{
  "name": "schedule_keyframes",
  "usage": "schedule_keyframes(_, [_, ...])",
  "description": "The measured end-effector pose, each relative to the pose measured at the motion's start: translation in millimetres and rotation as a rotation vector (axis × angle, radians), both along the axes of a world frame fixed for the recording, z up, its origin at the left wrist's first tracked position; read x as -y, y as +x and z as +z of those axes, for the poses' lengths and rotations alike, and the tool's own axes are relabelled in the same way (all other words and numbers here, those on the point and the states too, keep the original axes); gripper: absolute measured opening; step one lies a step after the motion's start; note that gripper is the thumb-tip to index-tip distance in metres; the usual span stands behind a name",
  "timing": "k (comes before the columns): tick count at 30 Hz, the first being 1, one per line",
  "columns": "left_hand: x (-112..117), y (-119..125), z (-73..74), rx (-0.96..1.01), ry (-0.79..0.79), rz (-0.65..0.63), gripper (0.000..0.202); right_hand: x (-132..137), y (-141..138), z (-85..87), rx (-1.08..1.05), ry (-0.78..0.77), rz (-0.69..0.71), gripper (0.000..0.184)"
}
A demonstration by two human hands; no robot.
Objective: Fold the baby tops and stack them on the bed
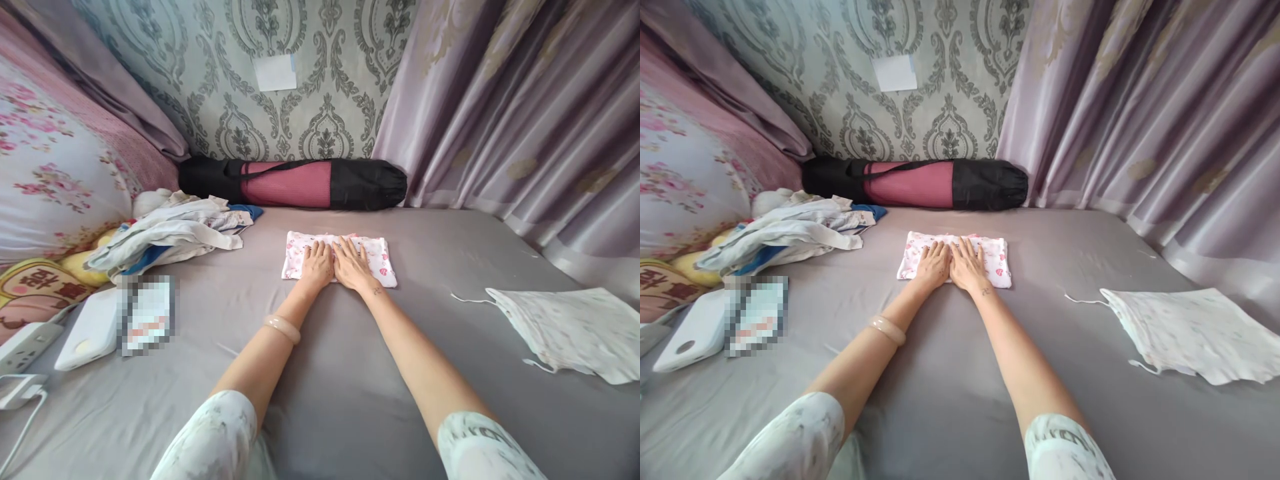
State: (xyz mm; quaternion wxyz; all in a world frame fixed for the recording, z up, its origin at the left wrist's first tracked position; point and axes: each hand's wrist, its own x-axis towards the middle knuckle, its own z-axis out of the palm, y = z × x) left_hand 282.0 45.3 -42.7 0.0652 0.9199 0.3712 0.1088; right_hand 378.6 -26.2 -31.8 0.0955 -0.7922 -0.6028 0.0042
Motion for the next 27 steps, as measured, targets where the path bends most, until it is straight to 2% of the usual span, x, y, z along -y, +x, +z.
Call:
schedule_keyframes(5, [-9.2,-5.8,-7.8,0.001,0.074,-0.026,0.052,2.0,4.8,-4.3,-0.002,-0.011,0.01,0.055])
schedule_keyframes(10, [-22.2,-13.3,-11.7,-0.001,0.083,-0.014,0.058,1.1,10.7,-6.7,0.02,0.028,-0.017,0.053])
schedule_keyframes(18, [-40.2,-24.8,-3.8,-0.016,-0.035,0.15,0.063,1.6,31.4,-13.8,0.031,0.052,-0.217,0.053])
schedule_keyframes(27, [-53.0,-35.5,-5.4,-0.041,-0.083,0.214,0.069,12.1,51.5,-15.9,0.025,0.066,-0.421,0.059])
